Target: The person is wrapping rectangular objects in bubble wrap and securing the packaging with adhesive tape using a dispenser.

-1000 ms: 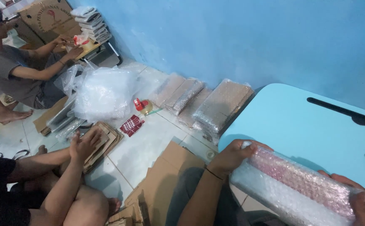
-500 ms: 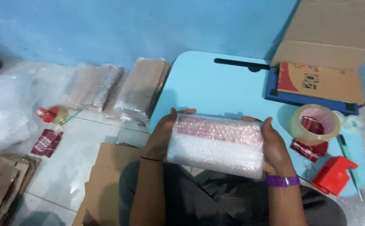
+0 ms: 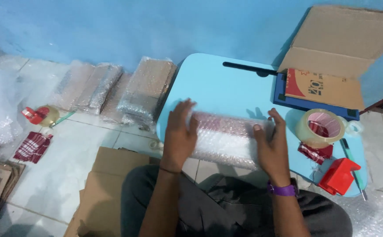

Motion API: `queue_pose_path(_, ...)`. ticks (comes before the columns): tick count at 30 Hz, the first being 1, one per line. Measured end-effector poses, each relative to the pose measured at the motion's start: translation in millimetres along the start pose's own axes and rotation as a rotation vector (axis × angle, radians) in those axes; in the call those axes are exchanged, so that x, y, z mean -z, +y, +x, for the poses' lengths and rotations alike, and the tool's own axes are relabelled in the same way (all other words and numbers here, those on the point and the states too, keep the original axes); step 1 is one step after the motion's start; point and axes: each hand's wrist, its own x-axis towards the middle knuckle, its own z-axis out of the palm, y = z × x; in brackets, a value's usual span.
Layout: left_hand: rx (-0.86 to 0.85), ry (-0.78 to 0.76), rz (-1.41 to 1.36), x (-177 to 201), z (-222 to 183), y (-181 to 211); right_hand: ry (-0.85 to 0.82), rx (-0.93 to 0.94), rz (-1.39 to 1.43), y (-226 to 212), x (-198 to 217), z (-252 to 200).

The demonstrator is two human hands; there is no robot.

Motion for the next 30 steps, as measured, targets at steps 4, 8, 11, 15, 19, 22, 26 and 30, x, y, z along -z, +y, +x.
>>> queue_pose_path(4, -0.119, -0.299, 0.441, -10.1, -1.4, 9.9, -0.042, 0.133, -0.3, -21.6, -4.4, 3.3)
queue_pose_path(8, -0.013, -0.409, 0.526, -23.6, 15.8, 0.8, -0.115, 0.224, -0.569, -18.7, -1.3, 3.9)
queue_pose_path(11, -0.081, -0.327, 0.545, -31.4, 23.1, 1.3, -0.293, 0.144, -0.753, -10.1, -9.7, 6.8)
queue_pose_path(15, -0.205, -0.449, 0.507, -35.5, 32.6, -1.3, -0.391, 0.116, -0.983, 7.2, -15.5, 18.5)
queue_pose_path(19, -0.192, -0.585, 0.579, -32.7, 37.9, 3.2, -0.433, 0.121, -1.065, 7.1, -14.8, 22.9)
queue_pose_path(22, -0.18, -0.628, 0.615, -34.1, 39.1, 2.0, -0.447, 0.123, -1.063, 7.0, -14.0, 23.8)
queue_pose_path(26, -0.179, -0.647, 0.657, -36.3, 40.0, 1.9, -0.45, 0.104, -1.006, 6.4, -12.8, 25.9)
queue_pose_path(30, -0.143, -0.658, 0.696, -35.1, 36.9, 9.1, -0.409, 0.154, -0.99, 8.9, -13.1, 22.5)
